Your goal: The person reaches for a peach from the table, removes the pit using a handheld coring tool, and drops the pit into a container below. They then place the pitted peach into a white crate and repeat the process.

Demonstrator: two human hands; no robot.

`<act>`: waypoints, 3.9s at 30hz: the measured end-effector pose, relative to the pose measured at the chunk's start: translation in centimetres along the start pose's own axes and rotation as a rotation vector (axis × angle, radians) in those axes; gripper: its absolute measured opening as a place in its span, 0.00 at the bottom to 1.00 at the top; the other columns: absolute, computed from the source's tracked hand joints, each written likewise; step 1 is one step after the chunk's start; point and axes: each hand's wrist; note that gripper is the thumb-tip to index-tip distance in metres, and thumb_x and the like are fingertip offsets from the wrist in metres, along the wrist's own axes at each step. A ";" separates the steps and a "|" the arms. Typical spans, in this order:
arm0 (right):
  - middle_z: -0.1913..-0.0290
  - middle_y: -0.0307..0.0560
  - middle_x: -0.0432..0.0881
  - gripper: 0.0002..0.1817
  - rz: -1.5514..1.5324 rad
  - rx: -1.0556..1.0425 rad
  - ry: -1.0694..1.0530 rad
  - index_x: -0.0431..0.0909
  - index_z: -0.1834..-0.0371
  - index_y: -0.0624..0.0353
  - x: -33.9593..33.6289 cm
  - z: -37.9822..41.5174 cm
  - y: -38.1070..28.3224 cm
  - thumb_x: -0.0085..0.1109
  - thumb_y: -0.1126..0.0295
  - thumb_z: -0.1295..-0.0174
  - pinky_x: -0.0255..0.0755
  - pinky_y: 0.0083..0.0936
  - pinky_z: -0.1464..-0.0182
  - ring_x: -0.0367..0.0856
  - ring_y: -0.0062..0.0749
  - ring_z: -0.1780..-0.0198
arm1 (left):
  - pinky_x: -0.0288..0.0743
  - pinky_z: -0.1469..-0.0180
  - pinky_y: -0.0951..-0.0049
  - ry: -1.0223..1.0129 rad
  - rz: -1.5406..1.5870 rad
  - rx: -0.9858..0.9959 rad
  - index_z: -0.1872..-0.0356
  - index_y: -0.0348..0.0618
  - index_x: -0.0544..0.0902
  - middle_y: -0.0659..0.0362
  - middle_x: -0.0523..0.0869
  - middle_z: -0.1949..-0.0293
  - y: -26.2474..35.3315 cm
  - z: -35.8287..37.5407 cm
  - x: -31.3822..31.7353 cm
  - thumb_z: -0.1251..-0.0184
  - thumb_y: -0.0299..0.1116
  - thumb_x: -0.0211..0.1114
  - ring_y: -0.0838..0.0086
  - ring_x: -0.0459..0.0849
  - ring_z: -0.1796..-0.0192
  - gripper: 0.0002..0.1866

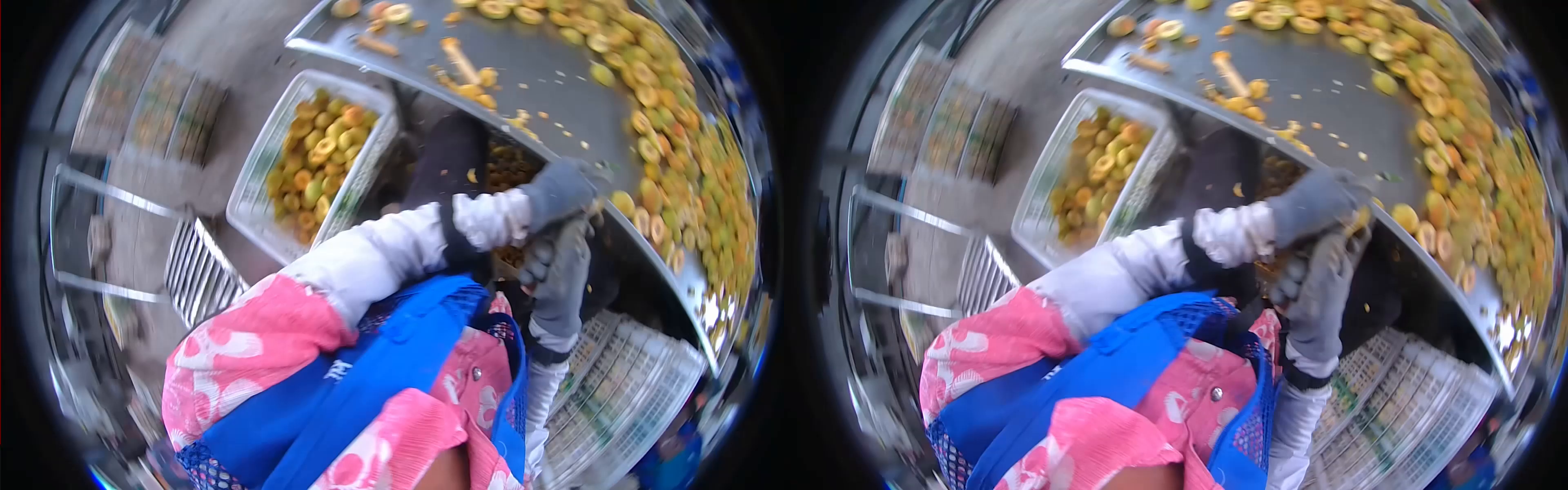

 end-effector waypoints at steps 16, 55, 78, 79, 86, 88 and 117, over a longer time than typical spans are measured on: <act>0.87 0.27 0.53 0.23 -0.079 0.103 -0.343 0.64 0.68 0.47 -1.2 -0.7 0.0 0.34 0.42 0.25 0.43 0.13 0.91 0.47 0.12 0.91 | 0.79 0.64 0.66 0.356 -0.334 -0.052 0.66 0.35 0.83 0.48 0.85 0.76 2.4 2.8 -0.5 0.33 0.47 0.61 0.64 0.86 0.72 0.21; 0.85 0.31 0.63 0.20 0.260 -0.031 -0.434 0.68 0.69 0.52 4.9 -3.3 2.7 0.44 0.49 0.25 0.54 0.17 0.86 0.58 0.15 0.88 | 0.81 0.57 0.72 0.454 0.063 -0.021 0.55 0.36 0.79 0.51 0.86 0.59 5.7 6.9 -8.9 0.24 0.58 0.43 0.70 0.85 0.63 0.31; 0.83 0.32 0.64 0.25 0.360 -0.027 -0.317 0.69 0.68 0.50 -7.0 -4.0 2.0 0.45 0.38 0.30 0.56 0.17 0.86 0.60 0.16 0.87 | 0.80 0.66 0.76 0.250 0.123 -0.187 0.56 0.38 0.81 0.57 0.86 0.70 1.0 3.9 -7.5 0.27 0.66 0.43 0.75 0.85 0.69 0.36; 0.82 0.32 0.66 0.23 0.424 -0.100 -0.234 0.70 0.68 0.51 -7.1 -4.0 2.3 0.48 0.42 0.30 0.58 0.18 0.85 0.61 0.16 0.87 | 0.79 0.66 0.78 0.323 0.056 -0.141 0.56 0.39 0.82 0.57 0.86 0.69 1.1 4.9 -9.2 0.26 0.63 0.47 0.75 0.85 0.69 0.33; 0.82 0.31 0.68 0.11 0.623 -0.529 0.050 0.72 0.67 0.53 -7.3 -6.1 -0.4 0.60 0.60 0.33 0.61 0.19 0.82 0.64 0.14 0.84 | 0.74 0.55 0.58 0.692 -1.498 0.010 0.71 0.40 0.83 0.49 0.83 0.70 3.5 18.7 -26.0 0.41 0.41 0.63 0.51 0.81 0.63 0.13; 0.81 0.31 0.68 0.10 0.525 -0.549 -0.027 0.73 0.65 0.53 -7.6 -7.0 -2.4 0.62 0.62 0.34 0.60 0.19 0.82 0.63 0.14 0.85 | 0.75 0.58 0.59 0.829 -1.376 0.026 0.71 0.41 0.83 0.50 0.83 0.72 4.3 20.6 -28.7 0.43 0.41 0.65 0.54 0.81 0.64 0.12; 0.48 0.56 0.83 0.24 1.436 -0.698 0.953 0.82 0.50 0.55 -14.9 -34.1 -33.3 0.53 0.47 0.36 0.67 0.39 0.38 0.71 0.56 0.40 | 0.63 0.30 0.63 0.260 -1.286 -0.117 0.25 0.43 0.58 0.40 0.65 0.31 0.2 -36.1 -34.2 0.37 0.54 0.64 0.50 0.69 0.31 0.44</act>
Point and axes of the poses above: each hand's wrist, its own z-axis away from the middle knuckle, its own x-axis out of the palm, y = z × x
